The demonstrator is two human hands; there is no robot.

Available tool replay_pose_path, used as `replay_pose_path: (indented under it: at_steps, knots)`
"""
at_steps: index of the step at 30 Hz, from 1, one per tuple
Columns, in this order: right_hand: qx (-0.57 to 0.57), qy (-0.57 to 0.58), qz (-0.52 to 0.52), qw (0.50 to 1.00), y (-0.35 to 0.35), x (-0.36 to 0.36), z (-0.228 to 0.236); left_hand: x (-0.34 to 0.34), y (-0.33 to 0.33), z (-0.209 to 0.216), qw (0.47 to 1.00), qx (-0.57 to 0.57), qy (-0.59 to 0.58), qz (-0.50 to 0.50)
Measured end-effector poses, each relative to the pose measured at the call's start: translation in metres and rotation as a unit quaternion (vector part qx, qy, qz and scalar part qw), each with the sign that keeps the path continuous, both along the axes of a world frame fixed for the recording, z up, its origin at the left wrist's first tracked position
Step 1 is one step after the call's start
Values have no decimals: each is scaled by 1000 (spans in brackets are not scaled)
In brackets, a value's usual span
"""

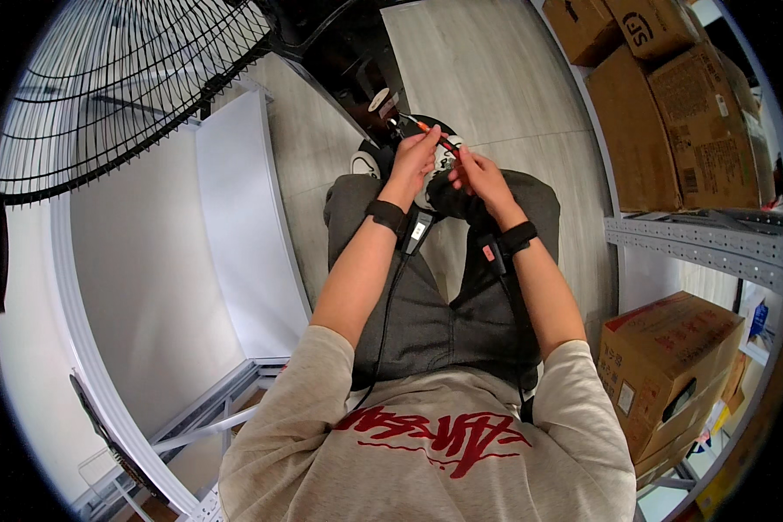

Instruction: The person assembles a black standing fan by attaching the fan head to the stand and securing it with a screwdriver. They then tighten multiple screws on the fan's neck and base to ensure stability.

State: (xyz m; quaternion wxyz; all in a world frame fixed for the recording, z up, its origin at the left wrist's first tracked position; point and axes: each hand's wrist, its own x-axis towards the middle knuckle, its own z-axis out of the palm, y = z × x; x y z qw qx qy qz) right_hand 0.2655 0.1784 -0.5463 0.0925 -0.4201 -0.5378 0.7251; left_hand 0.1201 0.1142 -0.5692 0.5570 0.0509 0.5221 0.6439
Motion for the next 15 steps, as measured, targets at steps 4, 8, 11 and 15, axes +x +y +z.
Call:
replay_pose_path:
  at_steps: [4, 8, 11, 15]
  knots:
    - [-89, -21, 41, 995, 15, 7, -14, 2, -1, 3, 1000, -6, -3, -3]
    - [37, 23, 7, 999, 5, 3, -23, 0, -1, 10, 1000, -8, -2, -12]
    - [120, 33, 0, 992, 3, 4, -26, 0, -1, 6, 1000, 7, -9, -17]
    - [-46, -30, 21, 998, 1, -1, 5, 0, -1, -5, 1000, 10, 0, -4]
